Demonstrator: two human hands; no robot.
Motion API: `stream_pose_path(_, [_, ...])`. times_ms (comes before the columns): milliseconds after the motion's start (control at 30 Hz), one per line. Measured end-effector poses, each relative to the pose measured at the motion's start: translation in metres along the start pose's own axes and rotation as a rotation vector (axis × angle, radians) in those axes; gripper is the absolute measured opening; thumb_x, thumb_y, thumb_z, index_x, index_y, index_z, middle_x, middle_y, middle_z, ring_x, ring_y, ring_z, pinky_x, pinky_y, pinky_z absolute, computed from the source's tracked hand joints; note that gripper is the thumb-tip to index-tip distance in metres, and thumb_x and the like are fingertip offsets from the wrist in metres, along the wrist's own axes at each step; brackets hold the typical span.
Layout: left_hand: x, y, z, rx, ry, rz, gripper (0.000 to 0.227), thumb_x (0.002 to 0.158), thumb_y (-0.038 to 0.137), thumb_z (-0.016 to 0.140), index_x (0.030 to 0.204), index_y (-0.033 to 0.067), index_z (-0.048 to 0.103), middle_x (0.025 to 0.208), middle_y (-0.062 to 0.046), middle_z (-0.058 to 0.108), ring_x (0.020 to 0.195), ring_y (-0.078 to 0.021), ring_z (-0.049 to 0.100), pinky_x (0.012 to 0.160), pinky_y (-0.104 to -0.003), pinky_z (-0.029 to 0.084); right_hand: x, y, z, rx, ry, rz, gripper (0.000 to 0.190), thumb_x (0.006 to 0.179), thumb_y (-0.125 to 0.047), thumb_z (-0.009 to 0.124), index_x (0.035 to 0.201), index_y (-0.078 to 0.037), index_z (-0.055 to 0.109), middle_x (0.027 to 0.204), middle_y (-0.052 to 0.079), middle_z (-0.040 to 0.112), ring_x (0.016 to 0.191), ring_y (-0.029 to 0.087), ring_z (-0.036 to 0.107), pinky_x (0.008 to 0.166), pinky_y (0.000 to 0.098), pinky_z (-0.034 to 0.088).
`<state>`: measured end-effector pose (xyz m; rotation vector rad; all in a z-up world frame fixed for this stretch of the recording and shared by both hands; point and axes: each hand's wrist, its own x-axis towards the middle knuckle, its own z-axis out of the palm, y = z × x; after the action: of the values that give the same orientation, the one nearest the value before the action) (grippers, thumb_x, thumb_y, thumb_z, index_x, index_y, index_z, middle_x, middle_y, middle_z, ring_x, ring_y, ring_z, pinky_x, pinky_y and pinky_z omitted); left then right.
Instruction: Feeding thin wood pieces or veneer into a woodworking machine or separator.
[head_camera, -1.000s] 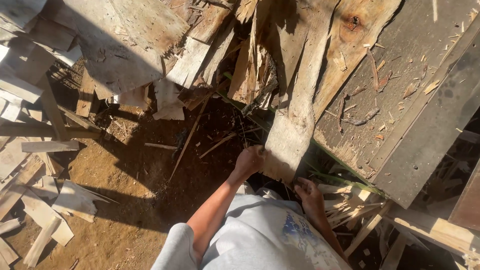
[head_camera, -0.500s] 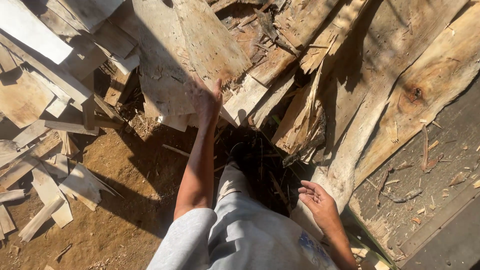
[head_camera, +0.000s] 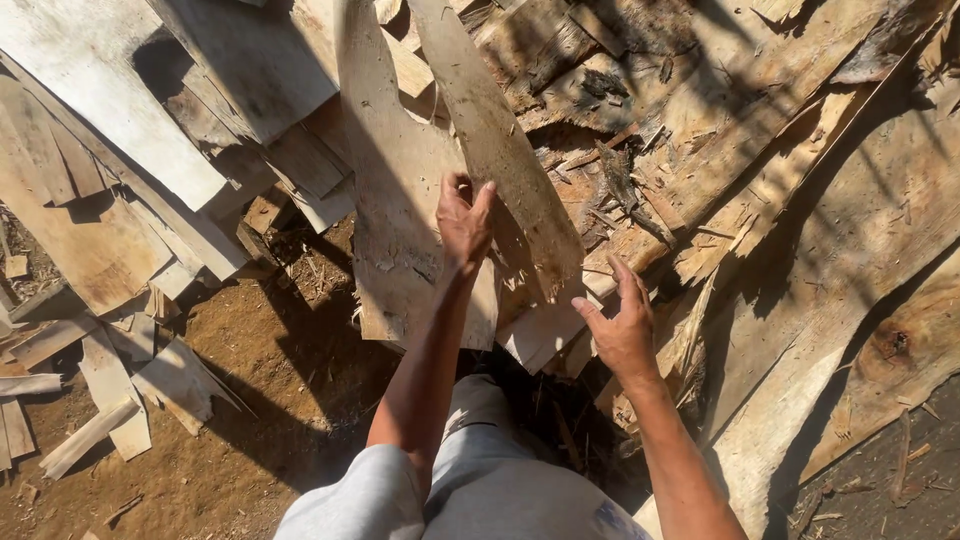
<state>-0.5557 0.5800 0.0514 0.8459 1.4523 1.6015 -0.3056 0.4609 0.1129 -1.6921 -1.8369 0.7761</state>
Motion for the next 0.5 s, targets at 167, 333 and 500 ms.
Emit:
stream_pose_path(167, [-0.068, 0.067, 0.015, 0.129, -0.344, 0.046, 0.032, 0.089, 0.002, 0.068, 0.119, 0.0084, 0.060, 0.109, -0.015, 0.074, 0.090, -0.0251, 0.072, 0.078, -0.039, 0.064, 0.029, -0.022, -0.032, 0.088, -0.035, -0.073, 0.105, 0.074, -0.031, 0.089, 0.159, -0.007, 0.033, 0.157, 0.023, 0.046, 0.143, 0.038, 0.047, 0.115, 0.0461, 0.042])
stream_pose_path(333, [-0.108, 0.167, 0.064, 0.400, -0.641, 0.304, 0.036, 0.091, 0.006, 0.072, 0.122, 0.0234, 0.062, 0.098, -0.003, 0.082, 0.080, -0.0184, 0.079, 0.065, -0.034, 0.060, 0.013, -0.031, -0.063, 0.318, -0.061, -0.084, 0.118, 0.063, -0.028, 0.091, 0.159, -0.007, 0.026, 0.147, 0.023, 0.047, 0.134, 0.035, 0.049, 0.109, 0.0477, 0.045])
stream_pose_path(500, [-0.163, 0.187, 0.146, 0.313, -0.910, 0.735, 0.030, 0.096, 0.012, 0.059, 0.125, 0.0106, 0.058, 0.073, -0.011, 0.067, 0.063, -0.0291, 0.067, 0.055, -0.044, 0.051, -0.033, -0.013, -0.096, 0.386, 0.278, 0.024, 0.086, 0.078, -0.030, 0.079, 0.147, -0.003, 0.036, 0.133, 0.022, 0.055, 0.125, 0.032, 0.053, 0.106, 0.0495, 0.049])
